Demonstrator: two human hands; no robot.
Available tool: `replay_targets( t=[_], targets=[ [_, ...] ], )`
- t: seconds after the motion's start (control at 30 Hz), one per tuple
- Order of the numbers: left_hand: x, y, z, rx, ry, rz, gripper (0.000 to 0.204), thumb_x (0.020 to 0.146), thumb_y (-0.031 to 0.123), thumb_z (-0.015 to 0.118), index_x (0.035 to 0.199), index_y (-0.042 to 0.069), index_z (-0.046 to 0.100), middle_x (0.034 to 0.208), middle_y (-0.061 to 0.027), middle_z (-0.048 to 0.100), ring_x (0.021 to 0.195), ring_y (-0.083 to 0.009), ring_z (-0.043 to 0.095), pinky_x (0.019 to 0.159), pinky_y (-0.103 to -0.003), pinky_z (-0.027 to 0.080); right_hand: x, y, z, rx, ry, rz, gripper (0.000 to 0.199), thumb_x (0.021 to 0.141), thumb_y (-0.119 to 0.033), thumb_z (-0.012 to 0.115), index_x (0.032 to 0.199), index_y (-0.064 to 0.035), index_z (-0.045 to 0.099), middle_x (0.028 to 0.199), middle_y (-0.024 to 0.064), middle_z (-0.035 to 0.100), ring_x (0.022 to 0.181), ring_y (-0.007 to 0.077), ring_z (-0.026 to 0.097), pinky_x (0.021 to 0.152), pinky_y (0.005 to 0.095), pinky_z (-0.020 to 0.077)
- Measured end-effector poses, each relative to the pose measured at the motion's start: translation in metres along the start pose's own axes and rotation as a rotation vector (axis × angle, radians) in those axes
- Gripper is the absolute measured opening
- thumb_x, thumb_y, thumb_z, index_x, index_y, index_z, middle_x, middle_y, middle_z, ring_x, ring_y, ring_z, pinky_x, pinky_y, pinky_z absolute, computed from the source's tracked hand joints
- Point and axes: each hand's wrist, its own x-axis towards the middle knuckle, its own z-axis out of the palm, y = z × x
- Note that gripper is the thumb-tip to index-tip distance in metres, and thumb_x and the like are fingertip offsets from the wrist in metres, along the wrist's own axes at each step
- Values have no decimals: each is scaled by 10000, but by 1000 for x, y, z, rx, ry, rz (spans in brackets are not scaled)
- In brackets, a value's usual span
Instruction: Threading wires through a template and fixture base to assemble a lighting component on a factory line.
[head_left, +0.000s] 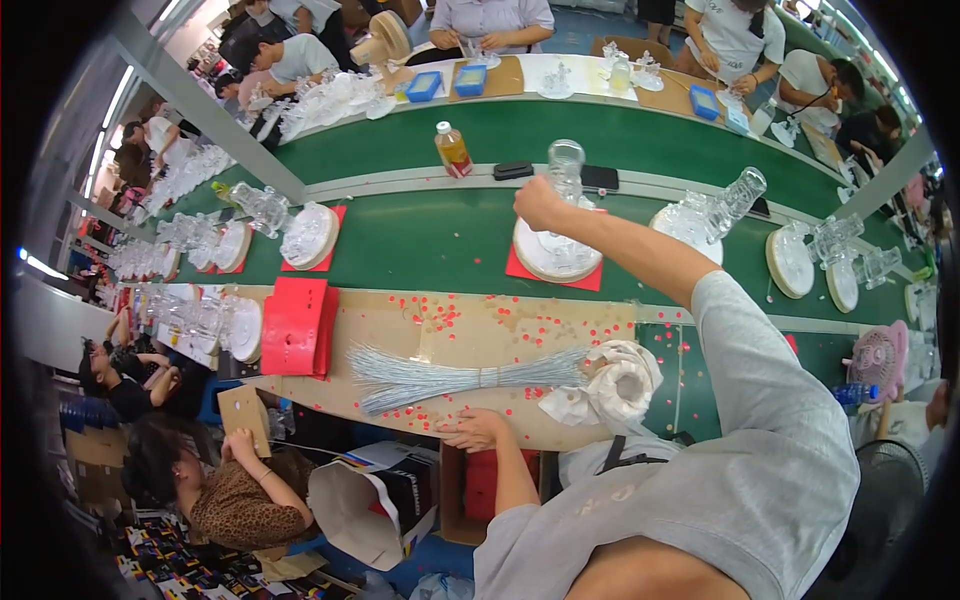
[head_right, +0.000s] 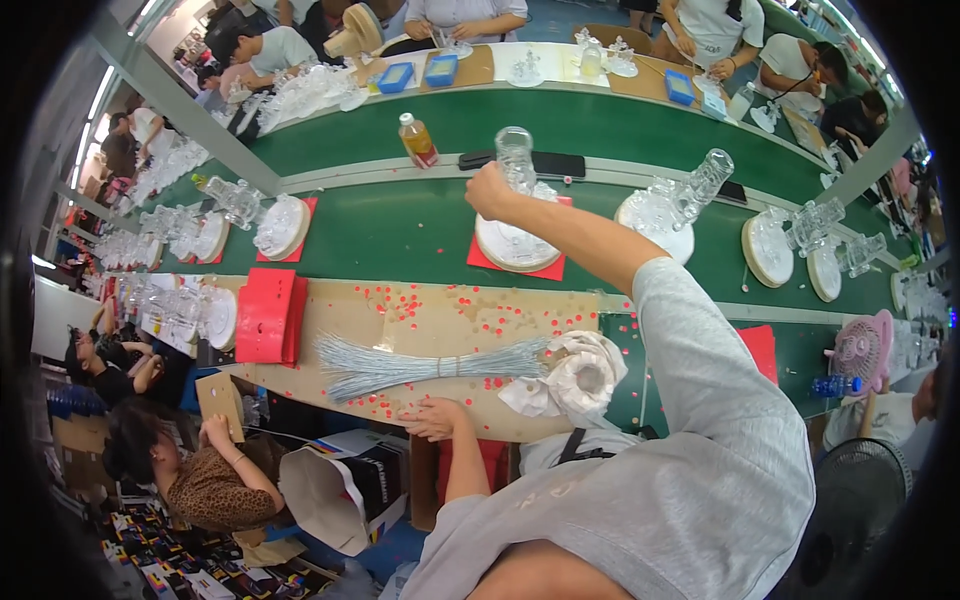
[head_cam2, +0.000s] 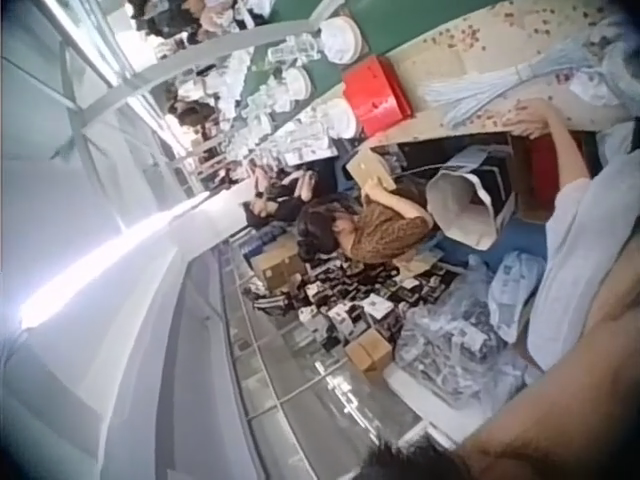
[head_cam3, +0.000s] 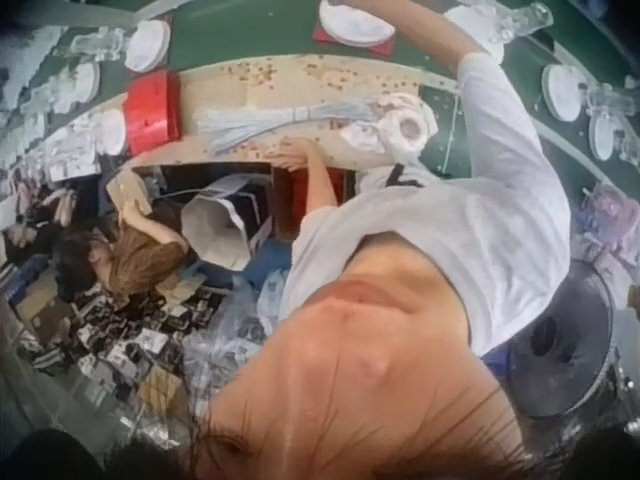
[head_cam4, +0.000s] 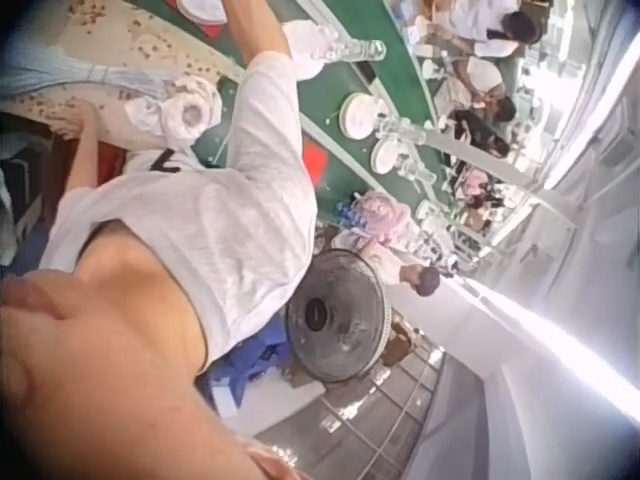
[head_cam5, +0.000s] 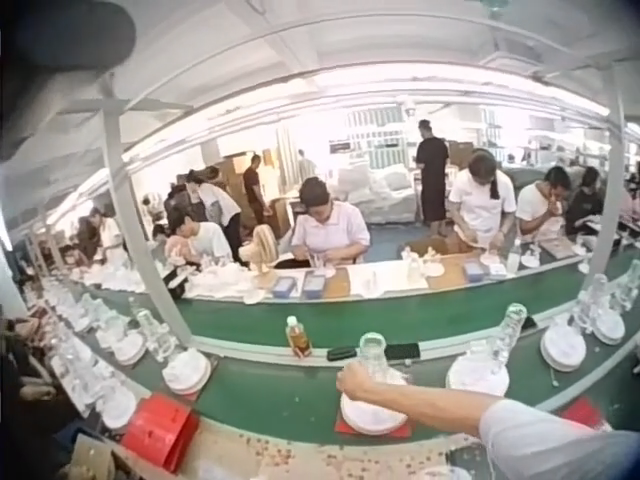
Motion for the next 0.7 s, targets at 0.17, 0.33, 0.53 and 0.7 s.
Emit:
replay_targets(
  t=[0.17, 0.33, 0.53, 0.7],
  targets=[
    [-6, 4, 7, -65, 38, 0, 674, 1008, 413, 509, 1590, 154, 289, 1472, -287, 418, 1196, -413, 570, 947, -559, 473, -52, -76, 2, 195, 406, -94, 183, 795, -195, 662, 889, -55, 732, 928, 121, 692, 950, 279, 651, 853, 495, 486],
    [8, -11, 13, -19, 114, -75, 675, 989, 408, 550, 1586, 199, 316, 1443, -247, 460, 1141, -387, 596, 891, -531, 501, -224, -244, -38, 1165, -202, -365, 348, 891, -221, 639, 1211, -89, 671, 1185, 142, 692, 1125, 362, 659, 944, 487, 534],
    [8, -4, 34, -15, 145, -16, 684, 976, 451, 529, 1582, 203, 330, 1298, -243, 521, 1050, -398, 611, 833, -525, 506, -283, -322, 3, 2288, -539, 215, 488, 969, -269, 616, 1391, -26, 581, 1191, 203, 690, 1051, 266, 683, 956, 399, 545],
    [2, 5, 56, -77, 277, 0, 696, 967, 455, 534, 1579, 184, 346, 1327, -294, 520, 1043, -435, 619, 814, -571, 505, -317, -270, -45, 2678, -880, 388, 417, 987, -105, 628, 1386, -1, 566, 1261, 111, 655, 1137, 213, 649, 963, 329, 557]
  ],
)
